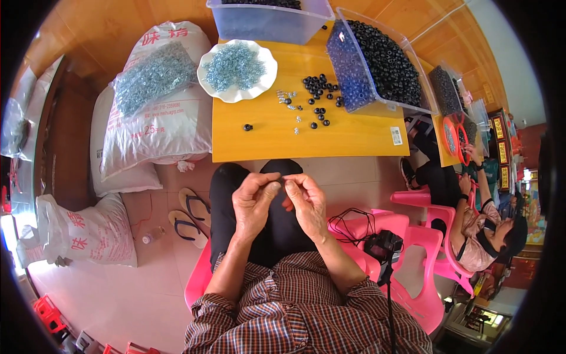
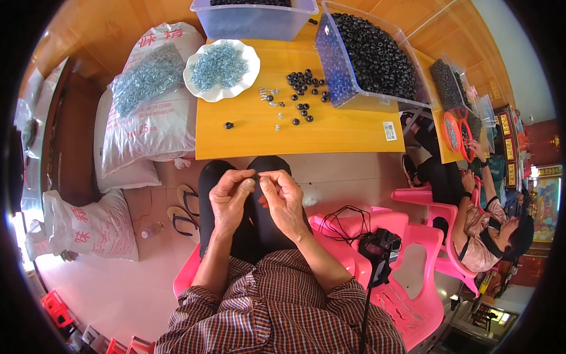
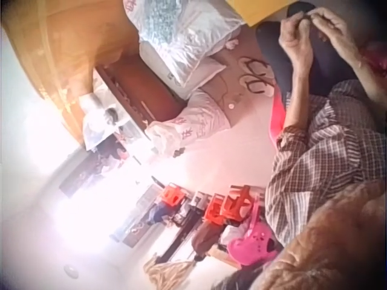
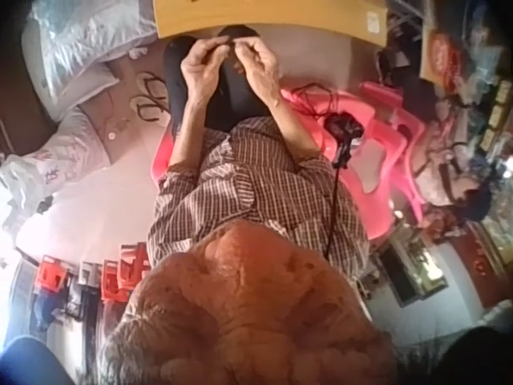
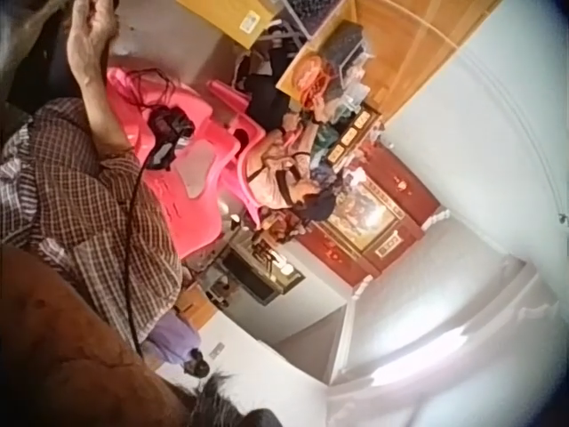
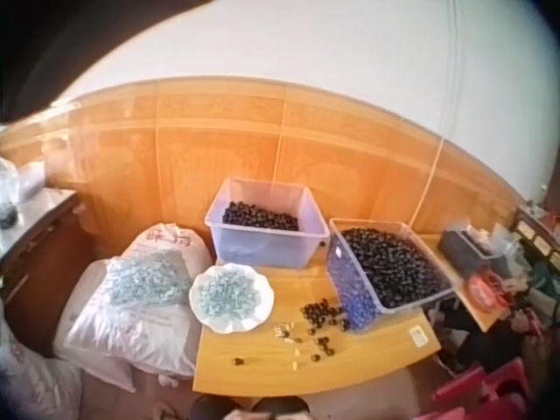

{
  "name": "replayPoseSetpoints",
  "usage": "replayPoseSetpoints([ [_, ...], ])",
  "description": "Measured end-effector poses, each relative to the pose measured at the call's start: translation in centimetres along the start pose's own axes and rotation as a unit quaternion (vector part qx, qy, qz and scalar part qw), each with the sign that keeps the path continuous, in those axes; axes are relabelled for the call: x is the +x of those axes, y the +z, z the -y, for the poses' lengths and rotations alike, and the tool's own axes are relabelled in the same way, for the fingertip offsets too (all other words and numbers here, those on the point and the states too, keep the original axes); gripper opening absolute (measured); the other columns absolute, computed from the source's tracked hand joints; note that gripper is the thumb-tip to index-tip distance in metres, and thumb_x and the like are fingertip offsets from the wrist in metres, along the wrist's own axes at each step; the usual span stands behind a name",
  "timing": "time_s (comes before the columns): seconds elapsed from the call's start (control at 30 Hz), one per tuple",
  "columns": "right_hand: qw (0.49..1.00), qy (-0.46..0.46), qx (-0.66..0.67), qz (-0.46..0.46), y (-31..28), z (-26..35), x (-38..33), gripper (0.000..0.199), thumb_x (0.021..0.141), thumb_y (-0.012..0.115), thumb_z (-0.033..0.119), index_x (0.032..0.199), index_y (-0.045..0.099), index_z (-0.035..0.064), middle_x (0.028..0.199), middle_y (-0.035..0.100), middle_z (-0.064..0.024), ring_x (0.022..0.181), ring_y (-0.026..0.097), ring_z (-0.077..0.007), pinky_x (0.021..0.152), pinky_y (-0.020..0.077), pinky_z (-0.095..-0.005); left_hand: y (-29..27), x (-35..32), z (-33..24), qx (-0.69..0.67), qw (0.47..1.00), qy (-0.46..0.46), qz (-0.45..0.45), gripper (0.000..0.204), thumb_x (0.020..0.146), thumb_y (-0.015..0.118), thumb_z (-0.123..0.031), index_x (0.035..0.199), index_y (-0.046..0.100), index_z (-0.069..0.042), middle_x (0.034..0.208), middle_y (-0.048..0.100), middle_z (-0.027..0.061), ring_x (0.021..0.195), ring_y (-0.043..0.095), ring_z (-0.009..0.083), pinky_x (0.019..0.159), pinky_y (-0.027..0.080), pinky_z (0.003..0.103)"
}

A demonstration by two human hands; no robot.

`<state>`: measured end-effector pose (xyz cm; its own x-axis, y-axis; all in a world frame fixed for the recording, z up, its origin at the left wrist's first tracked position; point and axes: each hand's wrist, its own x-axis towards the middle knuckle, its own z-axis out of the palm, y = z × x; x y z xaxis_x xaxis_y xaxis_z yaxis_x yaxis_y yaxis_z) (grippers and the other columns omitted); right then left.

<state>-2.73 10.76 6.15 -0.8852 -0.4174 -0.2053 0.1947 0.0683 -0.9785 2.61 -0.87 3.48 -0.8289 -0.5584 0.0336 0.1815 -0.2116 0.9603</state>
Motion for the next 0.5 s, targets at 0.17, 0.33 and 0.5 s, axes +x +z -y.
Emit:
replayPoseSetpoints([
  [0.17, 0.998, 0.009, -0.058, 0.005, 0.0, -0.1, 0.9, 0.017, 0.094, 0.059, 0.018, 0.101, 0.061, 0.0020, 0.079, 0.061, -0.0012, 0.060, 0.057, -0.0075, 0.052, 0.0467, -0.0210, -0.3, 3.2, -1.0, 0.259, 0.944, 0.164, -0.121, 0.016, 0.077, 0.071, 0.001, 0.092, 0.067, -0.003, 0.088, 0.060, 0.0065, 0.080, 0.060, 0.0202, 0.070, 0.047, 0.030],
  [0.33, 0.996, -0.014, -0.083, 0.010, -0.6, -0.4, 1.7, 0.015, 0.093, 0.060, 0.014, 0.100, 0.062, 0.0008, 0.075, 0.060, -0.0009, 0.059, 0.057, -0.0068, 0.051, 0.0469, -0.0208, -1.1, 6.6, -0.3, 0.470, 0.834, 0.249, -0.145, 0.017, 0.076, 0.071, -0.008, 0.093, 0.070, -0.009, 0.091, 0.059, 0.0032, 0.088, 0.053, 0.0211, 0.085, 0.038, 0.035],
  [0.5, 0.988, -0.101, -0.113, -0.041, -1.9, -0.7, 3.7, 0.010, 0.091, 0.060, 0.007, 0.099, 0.061, 0.0004, 0.075, 0.058, -0.0001, 0.058, 0.054, -0.0052, 0.053, 0.0471, -0.0193, -1.1, 7.5, 1.0, 0.536, 0.793, 0.243, -0.158, 0.018, 0.075, 0.073, -0.015, 0.093, 0.071, -0.013, 0.093, 0.057, 0.0008, 0.093, 0.050, 0.0209, 0.092, 0.030, 0.038],
])
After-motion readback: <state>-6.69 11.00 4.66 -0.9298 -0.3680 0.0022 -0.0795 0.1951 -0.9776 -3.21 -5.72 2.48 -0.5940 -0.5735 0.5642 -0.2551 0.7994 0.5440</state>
